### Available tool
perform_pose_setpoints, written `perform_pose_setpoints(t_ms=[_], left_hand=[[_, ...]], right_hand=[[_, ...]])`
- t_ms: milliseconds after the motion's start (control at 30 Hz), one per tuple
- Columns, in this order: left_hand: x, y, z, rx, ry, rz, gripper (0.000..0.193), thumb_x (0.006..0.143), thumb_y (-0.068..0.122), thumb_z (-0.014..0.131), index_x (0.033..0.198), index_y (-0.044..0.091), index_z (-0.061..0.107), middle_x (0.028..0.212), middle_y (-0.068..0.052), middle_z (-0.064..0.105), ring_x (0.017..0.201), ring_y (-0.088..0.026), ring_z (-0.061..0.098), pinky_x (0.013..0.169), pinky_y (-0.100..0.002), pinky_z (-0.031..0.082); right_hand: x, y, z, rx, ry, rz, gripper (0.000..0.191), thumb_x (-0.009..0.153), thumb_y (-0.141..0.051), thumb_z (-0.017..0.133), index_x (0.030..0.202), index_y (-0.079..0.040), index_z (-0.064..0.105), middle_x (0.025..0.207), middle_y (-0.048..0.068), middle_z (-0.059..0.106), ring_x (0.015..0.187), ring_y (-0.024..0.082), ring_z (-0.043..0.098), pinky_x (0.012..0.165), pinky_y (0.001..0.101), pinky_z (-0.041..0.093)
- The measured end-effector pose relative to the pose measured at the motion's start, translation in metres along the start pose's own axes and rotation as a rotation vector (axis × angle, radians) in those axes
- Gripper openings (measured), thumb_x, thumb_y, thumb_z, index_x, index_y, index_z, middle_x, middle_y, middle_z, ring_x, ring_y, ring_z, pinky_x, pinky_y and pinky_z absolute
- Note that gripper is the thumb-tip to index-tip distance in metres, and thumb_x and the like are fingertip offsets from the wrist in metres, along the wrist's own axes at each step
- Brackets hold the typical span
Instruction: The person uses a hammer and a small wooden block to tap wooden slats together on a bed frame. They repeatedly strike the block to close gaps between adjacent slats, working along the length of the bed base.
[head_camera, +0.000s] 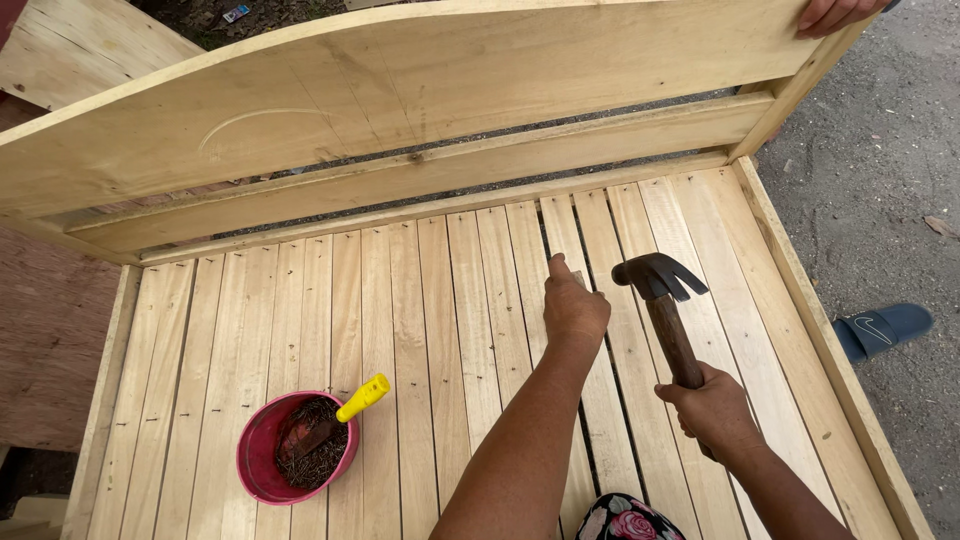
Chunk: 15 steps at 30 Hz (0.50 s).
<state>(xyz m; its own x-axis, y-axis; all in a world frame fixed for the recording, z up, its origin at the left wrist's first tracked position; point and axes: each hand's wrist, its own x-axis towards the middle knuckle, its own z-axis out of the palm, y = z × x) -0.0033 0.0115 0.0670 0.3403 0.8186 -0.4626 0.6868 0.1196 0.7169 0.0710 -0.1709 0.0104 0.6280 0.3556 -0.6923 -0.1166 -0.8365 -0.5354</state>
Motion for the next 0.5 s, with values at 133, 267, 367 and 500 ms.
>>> perform_pose_setpoints(t_ms=[133,267,367,500], left_hand=[[0.009,-0.001,-0.002,-0.112,0.005,-0.189,0.103,0.088,-0.005,0.063,0.163,0.013,-0.005,0.129,-0.017,0.06,0.105,-0.026,0.071,0.083,-0.032,0.066],[0.027,0.003,0.008,-0.162,0.029,-0.341,0.058,0.089,0.003,0.069,0.138,0.001,0.038,0.112,-0.02,0.071,0.089,-0.023,0.074,0.076,-0.031,0.066],[0.036,-0.006,0.012,-0.119,0.056,-0.335,0.032,0.087,0.007,0.074,0.116,-0.002,0.064,0.106,-0.019,0.072,0.085,-0.023,0.073,0.073,-0.031,0.063],[0.043,-0.012,0.009,-0.165,0.037,-0.335,0.029,0.089,0.006,0.069,0.116,0.0,0.06,0.099,-0.016,0.073,0.08,-0.019,0.076,0.067,-0.03,0.066]], right_hand=[[0.013,0.005,0.007,-0.126,-0.033,0.032,0.024,0.089,-0.023,0.078,0.101,-0.004,0.068,0.056,0.006,0.053,0.045,0.017,0.048,0.045,0.0348,0.042],[0.026,0.011,0.019,-0.189,-0.065,0.031,0.032,0.09,-0.029,0.078,0.102,-0.001,0.069,0.057,0.005,0.054,0.046,0.015,0.049,0.046,0.0335,0.044],[0.035,0.015,0.023,-0.212,-0.082,0.049,0.031,0.09,-0.03,0.078,0.102,-0.003,0.068,0.058,0.006,0.055,0.046,0.014,0.049,0.045,0.0334,0.044],[0.046,0.018,0.02,-0.231,-0.126,0.045,0.033,0.091,-0.029,0.078,0.104,-0.001,0.065,0.06,0.008,0.055,0.045,0.017,0.051,0.043,0.0333,0.045]])
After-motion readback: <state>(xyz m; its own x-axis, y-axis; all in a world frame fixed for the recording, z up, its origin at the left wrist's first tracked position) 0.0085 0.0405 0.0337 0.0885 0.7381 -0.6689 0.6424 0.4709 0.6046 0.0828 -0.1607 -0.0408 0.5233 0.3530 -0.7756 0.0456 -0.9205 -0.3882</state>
